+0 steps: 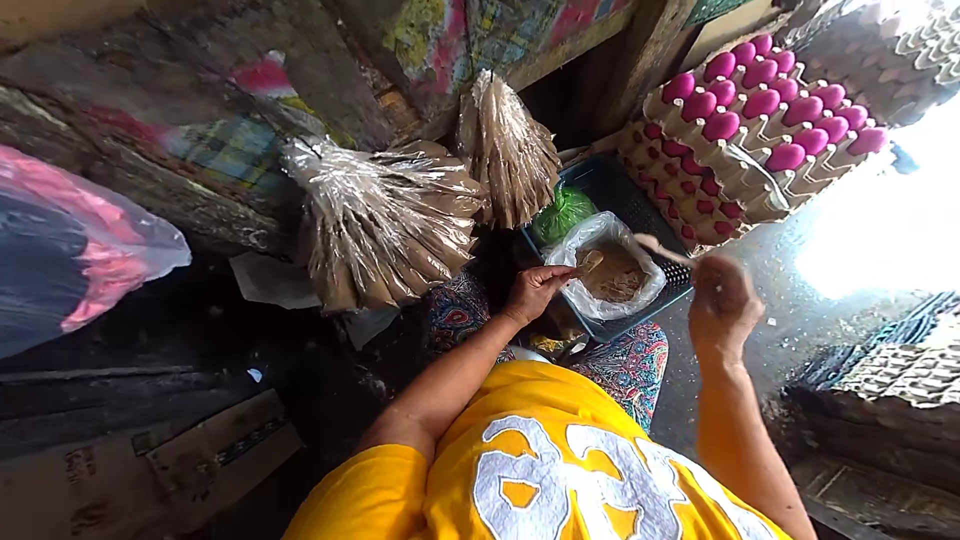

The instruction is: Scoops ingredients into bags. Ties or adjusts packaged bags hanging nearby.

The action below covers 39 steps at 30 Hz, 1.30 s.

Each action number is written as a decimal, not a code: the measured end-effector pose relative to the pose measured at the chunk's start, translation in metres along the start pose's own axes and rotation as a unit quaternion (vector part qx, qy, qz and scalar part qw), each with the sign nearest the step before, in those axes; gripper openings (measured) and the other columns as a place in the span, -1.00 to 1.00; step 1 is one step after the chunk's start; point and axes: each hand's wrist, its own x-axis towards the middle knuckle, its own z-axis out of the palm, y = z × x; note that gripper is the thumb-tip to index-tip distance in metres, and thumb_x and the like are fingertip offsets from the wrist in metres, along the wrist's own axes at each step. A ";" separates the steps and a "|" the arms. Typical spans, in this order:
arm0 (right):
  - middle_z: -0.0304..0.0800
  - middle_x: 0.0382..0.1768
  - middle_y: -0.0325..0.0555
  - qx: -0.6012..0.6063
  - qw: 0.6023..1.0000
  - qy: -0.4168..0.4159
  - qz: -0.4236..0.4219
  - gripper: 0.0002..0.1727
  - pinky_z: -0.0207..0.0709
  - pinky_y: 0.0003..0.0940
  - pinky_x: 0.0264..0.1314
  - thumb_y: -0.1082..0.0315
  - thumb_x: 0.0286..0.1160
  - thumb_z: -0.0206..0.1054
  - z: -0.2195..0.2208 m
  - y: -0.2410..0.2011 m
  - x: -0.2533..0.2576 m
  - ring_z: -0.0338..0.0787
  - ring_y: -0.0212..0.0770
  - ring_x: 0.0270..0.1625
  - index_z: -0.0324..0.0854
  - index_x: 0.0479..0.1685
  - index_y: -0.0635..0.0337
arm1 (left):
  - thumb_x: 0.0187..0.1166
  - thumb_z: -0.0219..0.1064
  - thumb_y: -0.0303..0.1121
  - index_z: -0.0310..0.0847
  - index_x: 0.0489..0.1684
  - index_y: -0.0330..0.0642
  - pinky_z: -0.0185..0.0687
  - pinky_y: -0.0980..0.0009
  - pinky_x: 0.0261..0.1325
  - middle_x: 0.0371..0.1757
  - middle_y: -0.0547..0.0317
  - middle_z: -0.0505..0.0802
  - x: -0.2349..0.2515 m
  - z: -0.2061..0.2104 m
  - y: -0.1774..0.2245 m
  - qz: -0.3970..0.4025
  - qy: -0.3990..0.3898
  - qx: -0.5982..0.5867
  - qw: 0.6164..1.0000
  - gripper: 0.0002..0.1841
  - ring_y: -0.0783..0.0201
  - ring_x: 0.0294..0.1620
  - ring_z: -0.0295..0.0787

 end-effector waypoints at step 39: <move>0.66 0.41 0.24 -0.126 0.950 -0.203 -0.199 -0.80 0.23 0.34 0.64 0.37 0.60 0.29 0.046 -0.138 0.036 0.47 0.30 0.62 0.77 -0.22 0.32 | 0.72 0.22 -0.50 0.74 0.24 -0.41 0.54 0.30 0.50 0.21 -0.12 0.86 -0.012 -0.042 0.029 0.029 -0.012 -0.023 0.999 -0.72 0.22 0.30 0.77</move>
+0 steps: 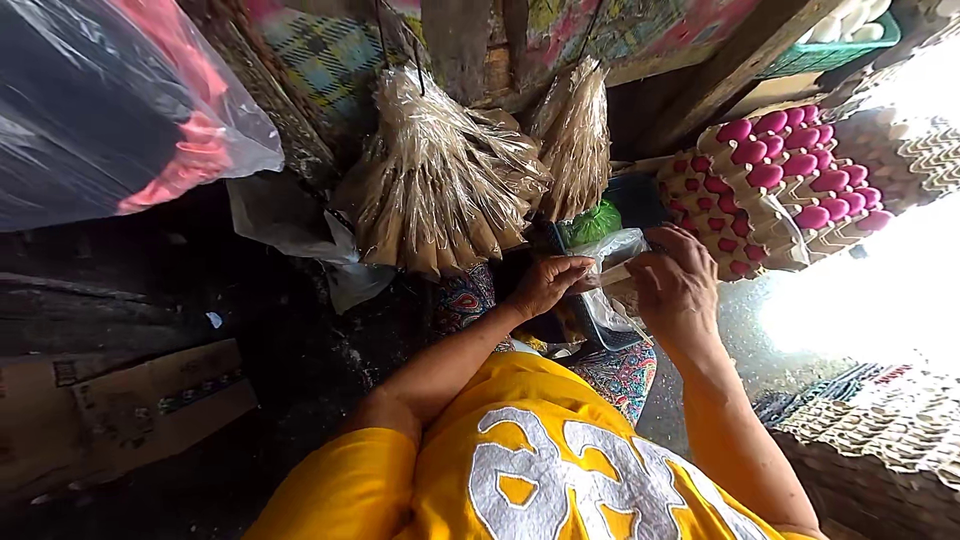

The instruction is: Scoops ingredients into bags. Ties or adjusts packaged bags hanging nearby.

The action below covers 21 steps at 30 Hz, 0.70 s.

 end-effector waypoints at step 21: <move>0.73 0.27 0.37 -0.007 0.918 -0.246 0.311 -0.60 0.32 0.53 0.44 0.23 0.70 0.31 0.020 0.088 -0.079 0.65 0.43 0.40 0.66 0.35 0.28 | 0.54 0.44 -0.45 0.92 -0.10 -0.23 0.60 0.18 0.39 -0.07 -0.01 0.93 0.012 0.048 -0.011 0.099 -0.005 0.160 0.982 -0.85 0.11 0.11 0.82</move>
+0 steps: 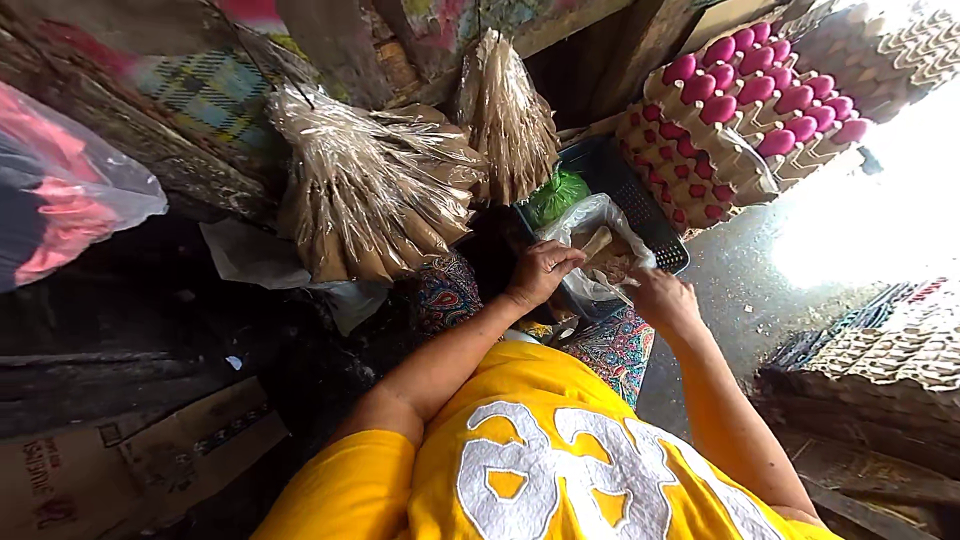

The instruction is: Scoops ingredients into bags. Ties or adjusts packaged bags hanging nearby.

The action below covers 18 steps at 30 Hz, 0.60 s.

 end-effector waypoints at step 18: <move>0.74 0.20 0.39 0.068 0.997 0.049 0.003 -0.71 0.50 0.51 0.26 0.49 0.73 0.15 0.020 0.043 0.051 0.72 0.47 0.27 0.77 0.16 0.32 | 0.59 0.41 -0.44 0.89 -0.08 -0.28 0.60 0.29 0.34 -0.08 0.00 0.92 0.015 -0.009 0.002 -0.014 0.078 0.037 0.996 -0.85 0.19 0.10 0.80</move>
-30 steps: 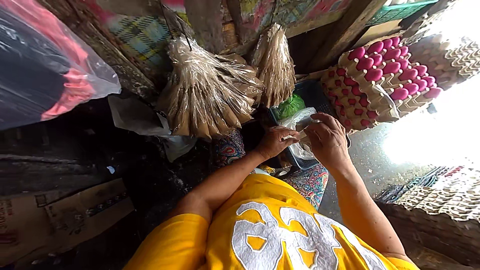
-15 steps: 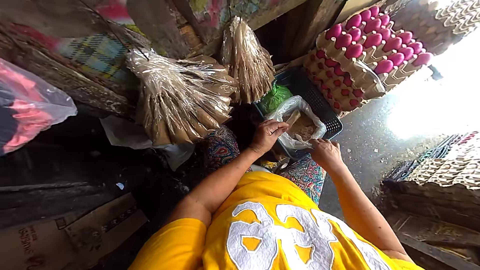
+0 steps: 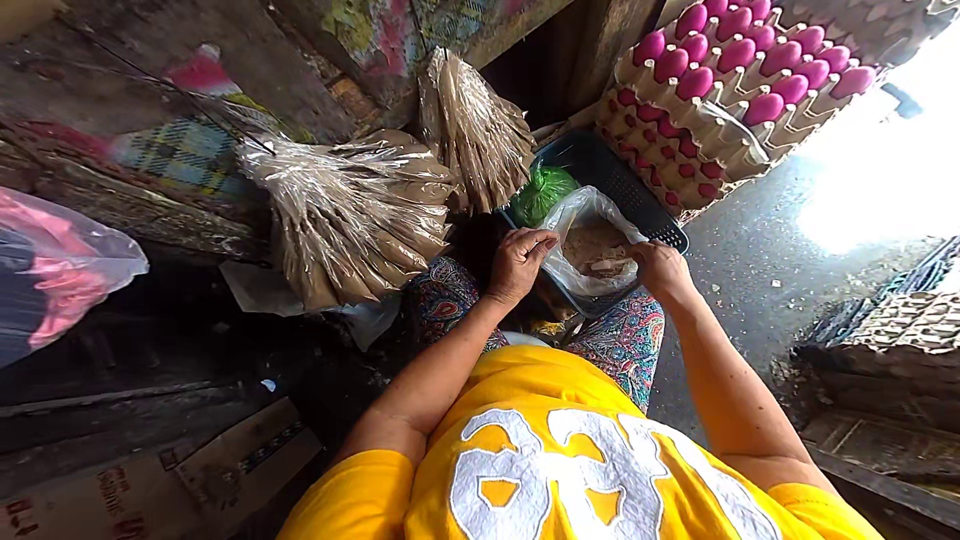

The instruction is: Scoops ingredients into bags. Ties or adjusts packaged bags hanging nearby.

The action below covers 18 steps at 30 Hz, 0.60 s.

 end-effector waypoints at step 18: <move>0.81 0.09 0.34 0.121 0.992 -0.017 0.035 -0.73 0.57 0.40 0.27 0.40 0.78 0.18 0.007 0.014 0.027 0.83 0.33 0.12 0.73 0.18 0.33 | 0.57 0.44 -0.39 0.90 -0.14 -0.19 0.51 0.11 0.44 -0.12 0.09 0.94 0.011 0.019 -0.001 0.004 -0.045 0.057 0.997 -0.87 0.17 0.06 0.83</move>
